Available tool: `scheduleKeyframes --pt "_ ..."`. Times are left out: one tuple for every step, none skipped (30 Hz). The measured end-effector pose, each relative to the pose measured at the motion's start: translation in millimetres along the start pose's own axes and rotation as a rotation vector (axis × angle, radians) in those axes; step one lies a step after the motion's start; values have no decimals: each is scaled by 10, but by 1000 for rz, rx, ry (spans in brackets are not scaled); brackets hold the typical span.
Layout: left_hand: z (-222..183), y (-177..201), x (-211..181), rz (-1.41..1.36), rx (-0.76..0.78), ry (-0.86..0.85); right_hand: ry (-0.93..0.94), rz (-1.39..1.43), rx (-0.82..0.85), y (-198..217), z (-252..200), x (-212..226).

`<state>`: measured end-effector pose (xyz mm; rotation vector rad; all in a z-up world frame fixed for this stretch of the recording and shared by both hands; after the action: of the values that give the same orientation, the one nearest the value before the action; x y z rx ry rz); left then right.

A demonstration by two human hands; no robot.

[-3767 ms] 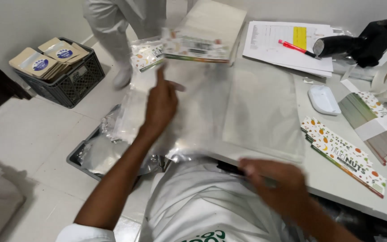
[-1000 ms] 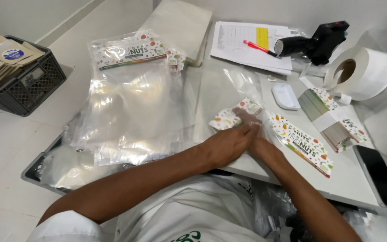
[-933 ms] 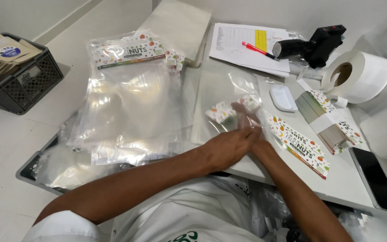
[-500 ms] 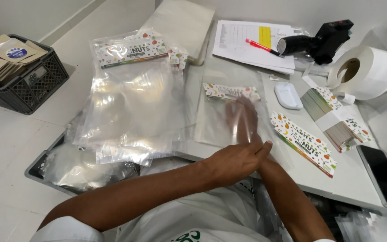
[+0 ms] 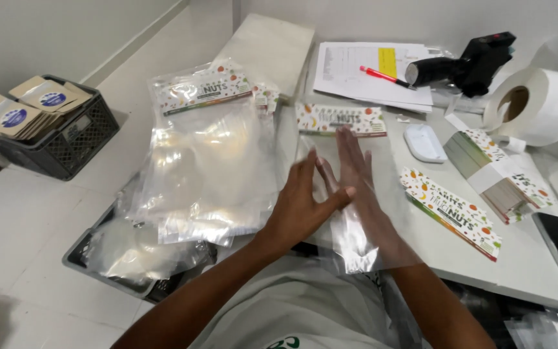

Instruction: The person repeatedly places small rectangular boxes labeled 'FRUCINUTS' into clear plastic bags on a white table, then moves the filled bags to a stack on the left. The person handles the boxes and bags by hand without using tools.

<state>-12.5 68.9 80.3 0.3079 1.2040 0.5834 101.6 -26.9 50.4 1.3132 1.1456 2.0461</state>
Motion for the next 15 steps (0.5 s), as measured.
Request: scheduleKeyframes --pt "5 67 -18 -214 -119 -55 26 -35 -19 44 -99 123" --pt "40 171 103 -208 -125 -54 33 -31 -18 106 -228 121" --pt "71 341 167 -194 -245 -178 181 -15 -1 161 -380 183" --pt "87 498 229 -181 -366 -302 329 -3 16 225 -543 229" --pt "139 700 466 -178 -373 -302 337 -3 18 334 -665 120" --pt "164 905 736 -160 -413 -237 551 17 46 431 -872 85" --pt "180 1111 1006 -143 -452 -172 766 37 74 532 -1095 33" --pt "111 1297 1022 -139 -454 -171 769 41 75 583 -1029 -282" --pt "45 1467 1093 -70 -412 -26 469 -18 23 642 -843 -694" --pt "9 1676 1151 4 -370 111 172 -72 -35 707 -641 -1119" --pt "18 1690 1342 14 -376 106 180 -65 -40 772 -625 -1266" --pt "-2 1703 1586 147 -325 244 -46 -232 62 780 -544 -1527" --pt "-27 1727 1829 279 -274 383 -278 -397 153 812 -490 -1802" --pt "-19 1724 1842 287 -291 381 -261 -392 147 787 -550 -1995" --pt "-9 1717 1858 400 -272 392 -292 -394 157 750 -606 -2224"
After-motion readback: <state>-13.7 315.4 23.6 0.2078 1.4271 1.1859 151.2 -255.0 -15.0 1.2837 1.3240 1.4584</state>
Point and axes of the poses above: each hand's wrist, its own z-axis towards the middle knuckle, its own y-axis out of the back of the hand, x = y × z, the point moved 5 cm from there along z, towards the middle knuckle, and after that the axes turned 13 degrees about -y, right-handed, at the moved point
